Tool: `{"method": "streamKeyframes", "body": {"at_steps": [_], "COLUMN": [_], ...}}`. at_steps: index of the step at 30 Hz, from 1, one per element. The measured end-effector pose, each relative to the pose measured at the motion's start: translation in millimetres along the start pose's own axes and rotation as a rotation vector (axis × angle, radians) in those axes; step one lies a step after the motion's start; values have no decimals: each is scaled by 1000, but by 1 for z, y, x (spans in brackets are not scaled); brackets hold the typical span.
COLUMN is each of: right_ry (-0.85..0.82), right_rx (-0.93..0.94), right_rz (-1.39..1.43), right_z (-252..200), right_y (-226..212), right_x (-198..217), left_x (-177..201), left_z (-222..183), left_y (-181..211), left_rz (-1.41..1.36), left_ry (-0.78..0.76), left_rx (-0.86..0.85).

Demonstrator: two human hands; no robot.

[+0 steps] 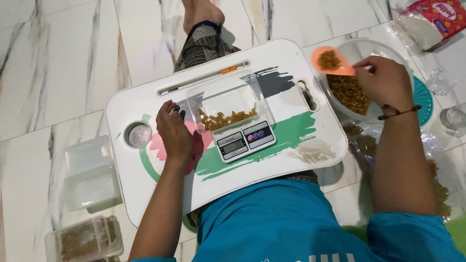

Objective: Portioning food items from a large bowl into individual plastic containers using a spoon and a digital scale, then sealing and stacking them.

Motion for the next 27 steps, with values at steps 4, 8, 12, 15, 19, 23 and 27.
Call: {"method": "streamKeyframes", "body": {"at_steps": [4, 8, 12, 15, 19, 23, 27], "right_ry": [-111, -282, -79, 80, 185, 208, 277], "right_rx": [185, 171, 688, 878, 800, 720, 580], "right_rz": [102, 24, -69, -104, -71, -33, -8], "right_z": [-30, -56, -74, -79, -66, -45, -16], "right_y": [-90, -153, -187, -189, -161, -113, -47], "right_x": [-11, -35, -58, -62, -61, -46, -36], "left_x": [-2, -9, -12, -13, -9, -10, -10], "left_z": [1, 1, 1, 1, 1, 2, 1], "left_y": [-1, -18, -23, -23, -18, -19, -19], "left_rz": [31, 37, 54, 65, 71, 74, 65], "left_ry": [-3, 82, 86, 88, 71, 78, 63], "left_rx": [-6, -89, -79, -78, -80, -86, -81]}}
Point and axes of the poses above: each hand's wrist, its own z-axis towards the middle knuckle, its own x-axis out of the back of the hand, y = z × x, the point moved 4 cm from there along z, towards the middle knuckle, and after that the axes turned 11 degrees about z, right-handed, at the moved point
